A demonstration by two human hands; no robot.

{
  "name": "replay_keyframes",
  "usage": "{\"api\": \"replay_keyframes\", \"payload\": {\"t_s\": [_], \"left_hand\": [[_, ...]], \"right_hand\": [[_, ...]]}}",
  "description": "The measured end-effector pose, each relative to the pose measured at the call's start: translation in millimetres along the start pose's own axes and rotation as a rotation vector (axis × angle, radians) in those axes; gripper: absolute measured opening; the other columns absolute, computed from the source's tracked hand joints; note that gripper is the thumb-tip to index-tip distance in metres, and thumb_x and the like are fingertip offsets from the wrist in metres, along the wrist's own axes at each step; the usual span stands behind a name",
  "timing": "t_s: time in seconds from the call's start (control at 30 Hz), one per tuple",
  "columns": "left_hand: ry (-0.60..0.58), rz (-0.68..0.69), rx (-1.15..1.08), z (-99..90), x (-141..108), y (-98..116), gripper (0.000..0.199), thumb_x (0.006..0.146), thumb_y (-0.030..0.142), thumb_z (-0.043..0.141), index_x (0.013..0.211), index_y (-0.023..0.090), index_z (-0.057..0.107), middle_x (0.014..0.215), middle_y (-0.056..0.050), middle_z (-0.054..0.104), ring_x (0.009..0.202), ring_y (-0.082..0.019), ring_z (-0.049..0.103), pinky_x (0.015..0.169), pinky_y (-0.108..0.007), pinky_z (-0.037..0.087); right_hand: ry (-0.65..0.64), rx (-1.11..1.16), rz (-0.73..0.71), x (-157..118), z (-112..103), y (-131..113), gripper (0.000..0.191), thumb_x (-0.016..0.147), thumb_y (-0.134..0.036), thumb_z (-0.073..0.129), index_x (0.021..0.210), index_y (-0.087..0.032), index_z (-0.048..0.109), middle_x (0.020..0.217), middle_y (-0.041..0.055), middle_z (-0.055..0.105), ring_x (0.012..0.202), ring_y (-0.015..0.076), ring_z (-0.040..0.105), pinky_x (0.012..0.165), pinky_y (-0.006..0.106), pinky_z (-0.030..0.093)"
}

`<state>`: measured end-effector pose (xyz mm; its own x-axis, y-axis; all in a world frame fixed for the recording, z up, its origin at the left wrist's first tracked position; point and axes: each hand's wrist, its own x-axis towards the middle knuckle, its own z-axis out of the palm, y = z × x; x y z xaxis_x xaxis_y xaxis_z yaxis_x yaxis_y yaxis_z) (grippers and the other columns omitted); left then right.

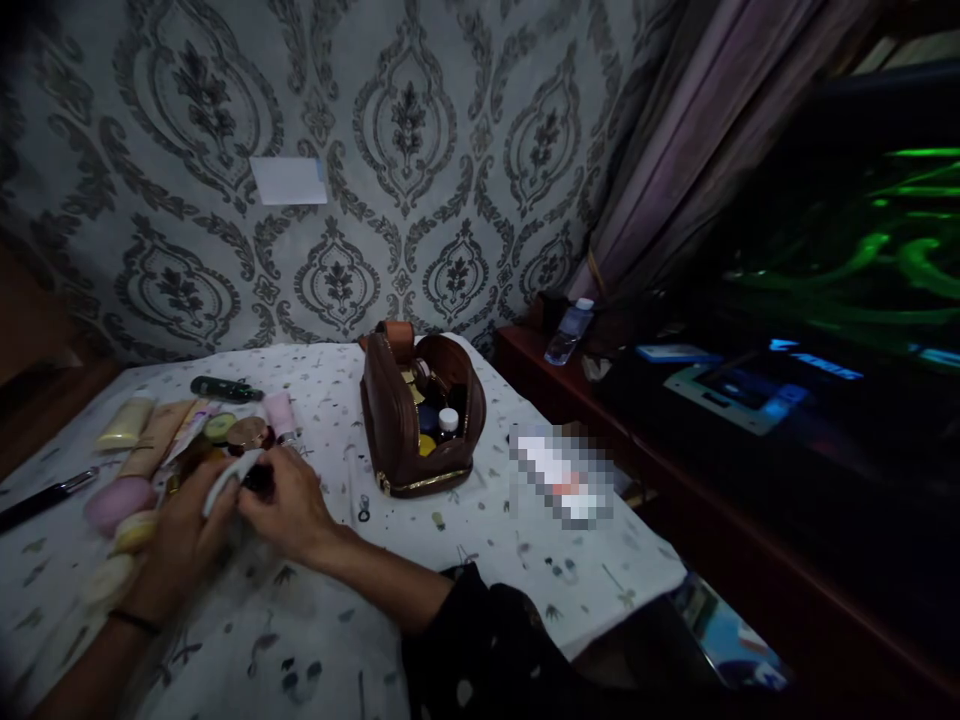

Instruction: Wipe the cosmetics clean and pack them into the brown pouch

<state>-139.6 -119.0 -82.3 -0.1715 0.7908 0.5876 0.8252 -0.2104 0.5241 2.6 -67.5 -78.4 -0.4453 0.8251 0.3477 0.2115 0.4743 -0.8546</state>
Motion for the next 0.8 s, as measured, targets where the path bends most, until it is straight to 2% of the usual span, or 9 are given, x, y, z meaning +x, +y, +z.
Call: {"api": "replay_keyframes", "payload": {"t_s": [0.1, 0.17, 0.27, 0.37, 0.5, 0.6, 0.8], "left_hand": [[-0.136, 0.066, -0.032, 15.5, -9.0, 3.0, 0.034, 0.097, 0.042, 0.038, 0.109, 0.019, 0.060, 0.102, -0.007, 0.071, 0.095, -0.022, 0.068, 0.081, -0.031, 0.052], [-0.179, 0.059, -0.023, 18.7, -11.2, 3.0, 0.032, 0.097, 0.042, 0.038, 0.104, 0.020, 0.060, 0.097, -0.006, 0.071, 0.090, -0.021, 0.068, 0.078, -0.029, 0.052], [-0.225, -0.004, -0.036, 16.5, -9.9, 4.2, 0.031, 0.098, 0.043, 0.036, 0.093, 0.020, 0.057, 0.084, -0.003, 0.069, 0.077, -0.019, 0.066, 0.069, -0.028, 0.048], [-0.239, -0.061, -0.061, 13.7, -7.2, 7.7, 0.031, 0.098, 0.044, 0.035, 0.086, 0.021, 0.052, 0.072, 0.000, 0.062, 0.067, -0.018, 0.061, 0.062, -0.027, 0.043], [-0.188, -0.129, -0.127, 15.0, -4.8, 8.5, 0.035, 0.096, 0.047, 0.036, 0.074, 0.022, 0.046, 0.063, 0.002, 0.051, 0.060, -0.017, 0.051, 0.058, -0.027, 0.038], [-0.127, -0.198, -0.244, 18.5, -2.9, 4.3, 0.038, 0.095, 0.051, 0.038, 0.072, 0.021, 0.046, 0.065, 0.002, 0.048, 0.062, -0.016, 0.047, 0.060, -0.027, 0.037], [-0.050, -0.396, -0.497, 26.1, -2.3, -9.0, 0.040, 0.092, 0.055, 0.043, 0.073, 0.019, 0.048, 0.071, 0.002, 0.050, 0.068, -0.015, 0.046, 0.064, -0.026, 0.038]], "right_hand": [[0.065, 0.347, 0.110, -13.1, 3.3, 11.9, 0.015, 0.077, -0.028, 0.059, 0.086, -0.022, 0.048, 0.080, -0.0017, 0.054, 0.075, 0.0147, 0.056, 0.070, 0.027, 0.052], [0.054, 0.548, 0.180, -19.6, 4.8, 19.4, 0.021, 0.076, -0.033, 0.062, 0.086, -0.023, 0.047, 0.076, -0.0030, 0.052, 0.069, 0.0137, 0.054, 0.064, 0.026, 0.052], [0.034, 0.719, 0.230, -23.8, 5.0, 25.7, 0.029, 0.074, -0.039, 0.068, 0.087, -0.023, 0.047, 0.077, -0.0035, 0.052, 0.065, 0.0127, 0.055, 0.062, 0.028, 0.054], [0.030, 0.807, 0.251, -23.6, 5.2, 28.2, 0.037, 0.072, -0.045, 0.073, 0.088, -0.023, 0.048, 0.079, -0.0033, 0.056, 0.064, 0.0123, 0.058, 0.063, 0.028, 0.055], [0.023, 0.862, 0.259, -23.1, 8.1, 33.3, 0.044, 0.069, -0.050, 0.077, 0.088, -0.023, 0.049, 0.079, -0.0028, 0.060, 0.062, 0.0123, 0.060, 0.062, 0.028, 0.055], [0.026, 0.867, 0.243, -24.3, 8.6, 36.3, 0.044, 0.069, -0.051, 0.078, 0.090, -0.023, 0.052, 0.082, -0.0017, 0.063, 0.063, 0.0132, 0.061, 0.062, 0.029, 0.056], [0.036, 0.819, 0.247, -23.6, 6.7, 36.8, 0.038, 0.074, -0.048, 0.076, 0.092, -0.022, 0.057, 0.084, 0.0001, 0.066, 0.066, 0.0143, 0.064, 0.067, 0.029, 0.056]]}}
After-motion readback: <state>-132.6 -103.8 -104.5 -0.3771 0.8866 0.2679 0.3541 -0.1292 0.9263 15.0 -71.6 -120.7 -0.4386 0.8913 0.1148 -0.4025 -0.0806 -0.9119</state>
